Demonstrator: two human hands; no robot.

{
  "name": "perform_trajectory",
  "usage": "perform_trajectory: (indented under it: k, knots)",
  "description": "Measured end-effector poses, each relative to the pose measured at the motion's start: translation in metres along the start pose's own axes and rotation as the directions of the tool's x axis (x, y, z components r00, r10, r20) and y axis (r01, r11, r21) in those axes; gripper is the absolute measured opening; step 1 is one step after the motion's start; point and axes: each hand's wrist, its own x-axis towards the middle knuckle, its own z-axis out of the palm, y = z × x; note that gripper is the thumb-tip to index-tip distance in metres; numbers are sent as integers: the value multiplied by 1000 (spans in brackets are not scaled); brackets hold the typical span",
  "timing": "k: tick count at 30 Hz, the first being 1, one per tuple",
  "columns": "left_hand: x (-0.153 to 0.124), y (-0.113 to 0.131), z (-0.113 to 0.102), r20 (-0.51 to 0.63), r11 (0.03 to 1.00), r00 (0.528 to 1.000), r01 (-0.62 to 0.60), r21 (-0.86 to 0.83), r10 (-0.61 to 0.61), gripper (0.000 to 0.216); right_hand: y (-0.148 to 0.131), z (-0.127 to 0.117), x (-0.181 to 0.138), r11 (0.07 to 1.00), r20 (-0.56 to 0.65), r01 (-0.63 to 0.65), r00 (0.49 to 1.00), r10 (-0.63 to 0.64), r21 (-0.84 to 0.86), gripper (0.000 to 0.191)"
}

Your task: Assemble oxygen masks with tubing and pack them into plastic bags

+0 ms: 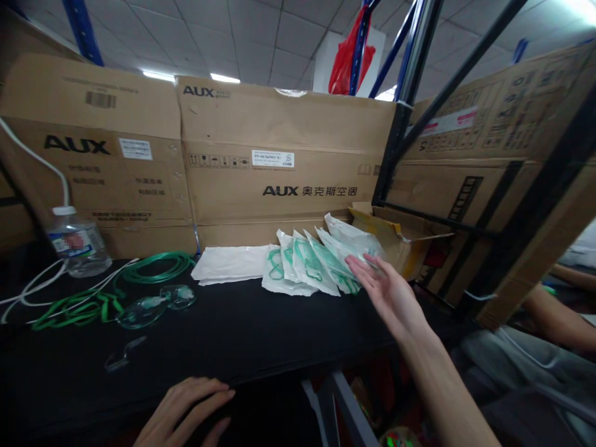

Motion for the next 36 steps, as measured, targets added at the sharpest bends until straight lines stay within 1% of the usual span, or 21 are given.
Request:
perform_trajectory:
  k: [2,3,5,6,8,10,12,13,14,17,20,22,23,24,26,27,29,32,34,36]
  knots:
    - [2,3,-2,22,999,999,24,-25,-24,18,4,-5,-13,981,69,94,994,-83,-169,19]
    - [3,4,-3,34,998,999,37,-42,-36,19,7,-6,-19,958,114,130,988,-104,-255,20]
    - [4,7,-6,58,995,997,62,-75,-58,19,16,-7,-29,883,211,198,971,-116,-425,28]
    - [4,9,-7,71,993,995,75,-88,-68,19,22,-6,-34,829,264,238,958,-113,-506,33]
    - [5,10,-10,104,989,989,111,-101,-101,19,37,1,-42,689,386,346,917,-104,-637,38]
    - [4,10,-13,130,982,982,154,-111,-140,19,55,12,-49,525,530,476,846,-54,-706,37]
    - [3,11,-15,150,973,973,196,-123,-177,19,74,29,-55,394,650,590,760,24,-705,31]
    - [3,11,-15,155,967,969,216,-133,-194,19,83,38,-57,355,694,635,717,61,-686,28]
    - [2,11,-16,159,961,964,234,-145,-211,19,92,48,-58,336,732,671,676,90,-661,26]
    - [2,9,-20,166,939,946,303,-164,-277,20,117,83,-58,354,824,748,548,146,-561,25]
    - [2,-2,-30,169,916,915,387,-110,-367,21,140,119,-51,379,890,806,425,165,-455,24]
    - [1,-15,-40,143,899,890,439,-15,-432,21,156,141,-46,347,906,837,385,178,-424,26]
    - [0,-24,-45,119,883,875,467,48,-470,21,163,152,-43,311,904,849,386,185,-427,29]
    - [-2,-32,-51,87,860,858,496,116,-507,21,170,162,-40,268,898,859,398,185,-436,33]
    - [-8,-50,-62,27,793,815,555,251,-578,27,185,179,-35,233,889,860,423,175,-455,41]
    - [-12,-59,-66,16,757,791,578,305,-611,30,192,187,-32,222,884,857,434,173,-464,45]
    - [-19,-73,-74,46,718,758,594,363,-650,36,207,199,-29,211,880,857,440,178,-471,51]
    - [-27,-87,-80,127,735,748,580,351,-651,40,224,209,-25,205,884,864,423,198,-460,49]
    - [-28,-92,-82,162,753,751,571,326,-640,41,232,211,-25,210,886,866,413,209,-454,40]
    - [-29,-94,-82,187,765,752,566,308,-632,41,235,211,-25,217,884,861,418,211,-460,32]
